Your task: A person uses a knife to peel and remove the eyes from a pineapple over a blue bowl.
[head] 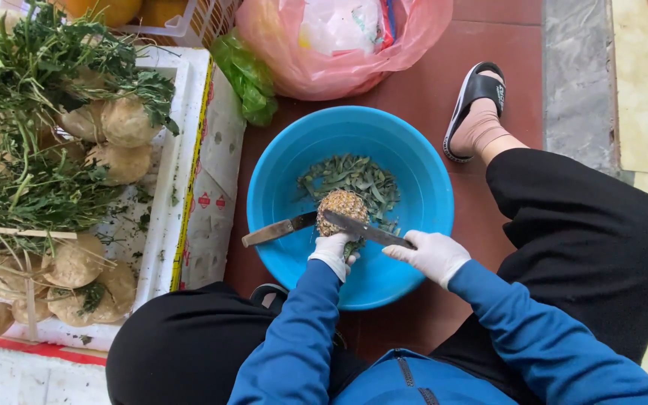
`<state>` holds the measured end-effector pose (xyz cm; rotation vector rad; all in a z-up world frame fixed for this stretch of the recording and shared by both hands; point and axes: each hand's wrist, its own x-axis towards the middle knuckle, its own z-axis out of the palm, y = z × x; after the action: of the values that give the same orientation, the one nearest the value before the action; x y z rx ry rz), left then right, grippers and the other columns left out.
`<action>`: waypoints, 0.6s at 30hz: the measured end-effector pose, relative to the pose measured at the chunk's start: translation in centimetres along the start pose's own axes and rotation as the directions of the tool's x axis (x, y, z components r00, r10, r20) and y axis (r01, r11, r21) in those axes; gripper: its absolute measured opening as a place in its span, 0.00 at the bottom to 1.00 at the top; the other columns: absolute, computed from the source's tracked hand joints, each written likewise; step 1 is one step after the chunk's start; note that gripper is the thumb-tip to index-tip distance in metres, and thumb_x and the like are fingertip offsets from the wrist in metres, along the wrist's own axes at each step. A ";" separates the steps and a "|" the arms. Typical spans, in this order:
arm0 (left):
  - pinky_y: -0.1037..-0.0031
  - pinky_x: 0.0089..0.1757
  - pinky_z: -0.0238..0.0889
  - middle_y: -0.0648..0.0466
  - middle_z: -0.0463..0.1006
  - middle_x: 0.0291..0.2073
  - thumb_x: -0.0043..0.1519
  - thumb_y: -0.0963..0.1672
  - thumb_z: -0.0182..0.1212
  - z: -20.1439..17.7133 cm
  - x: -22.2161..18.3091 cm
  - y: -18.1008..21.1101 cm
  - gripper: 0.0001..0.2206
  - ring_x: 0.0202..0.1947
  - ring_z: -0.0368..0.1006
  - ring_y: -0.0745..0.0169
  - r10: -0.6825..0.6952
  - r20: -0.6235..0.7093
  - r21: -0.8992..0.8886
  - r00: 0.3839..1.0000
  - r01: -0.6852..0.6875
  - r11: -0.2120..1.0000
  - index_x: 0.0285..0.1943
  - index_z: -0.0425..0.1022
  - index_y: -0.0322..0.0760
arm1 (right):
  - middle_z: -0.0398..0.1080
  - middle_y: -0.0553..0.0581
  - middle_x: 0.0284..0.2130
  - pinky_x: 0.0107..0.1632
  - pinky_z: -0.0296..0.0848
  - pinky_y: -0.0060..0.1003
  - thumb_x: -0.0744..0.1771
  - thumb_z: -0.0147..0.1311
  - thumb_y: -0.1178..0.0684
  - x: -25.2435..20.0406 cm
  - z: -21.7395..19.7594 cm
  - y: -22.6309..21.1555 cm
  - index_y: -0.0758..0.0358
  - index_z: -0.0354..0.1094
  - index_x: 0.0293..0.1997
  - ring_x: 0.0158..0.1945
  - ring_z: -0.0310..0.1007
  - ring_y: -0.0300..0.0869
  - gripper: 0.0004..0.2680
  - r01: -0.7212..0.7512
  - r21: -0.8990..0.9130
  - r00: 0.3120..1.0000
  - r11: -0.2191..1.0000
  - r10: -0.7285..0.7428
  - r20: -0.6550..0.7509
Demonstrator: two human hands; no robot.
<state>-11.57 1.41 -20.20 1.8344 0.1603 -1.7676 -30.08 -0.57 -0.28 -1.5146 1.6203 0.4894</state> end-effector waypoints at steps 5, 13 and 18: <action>0.79 0.21 0.66 0.36 0.78 0.36 0.49 0.40 0.72 -0.3 -3.2 0.9 0.58 0.20 0.76 0.56 -0.028 0.005 0.042 1.000 0.027 0.999 0.80 0.22 0.46 | 0.79 0.64 0.44 0.56 0.74 0.47 0.65 0.42 0.18 1.2 0.3 0.4 0.58 0.74 0.51 0.53 0.78 0.56 0.31 0.007 -0.076 0.999 0.997 -0.005 0.034; 0.81 0.21 0.64 0.45 0.75 0.23 0.51 0.36 0.65 -0.8 -7.4 2.9 0.59 0.17 0.71 0.62 0.038 0.124 0.134 0.992 -0.055 0.990 0.80 0.12 0.47 | 0.79 0.63 0.46 0.57 0.75 0.48 0.65 0.37 0.17 2.8 -0.4 0.9 0.54 0.72 0.53 0.55 0.78 0.55 0.31 0.012 -0.168 0.998 0.986 -0.001 0.066; 0.79 0.20 0.63 0.47 0.74 0.20 0.50 0.37 0.63 -0.7 -8.3 4.0 0.57 0.15 0.70 0.63 0.085 0.121 0.237 0.989 -0.111 0.965 0.81 0.16 0.46 | 0.78 0.64 0.50 0.58 0.74 0.48 0.67 0.34 0.19 1.6 -1.9 -1.6 0.55 0.67 0.62 0.57 0.77 0.54 0.31 0.008 -0.318 0.998 0.948 0.011 0.060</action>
<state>-10.05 0.94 -11.09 1.8700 -0.1966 -1.8799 -29.04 -3.33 -0.10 -1.7146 1.5483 0.8224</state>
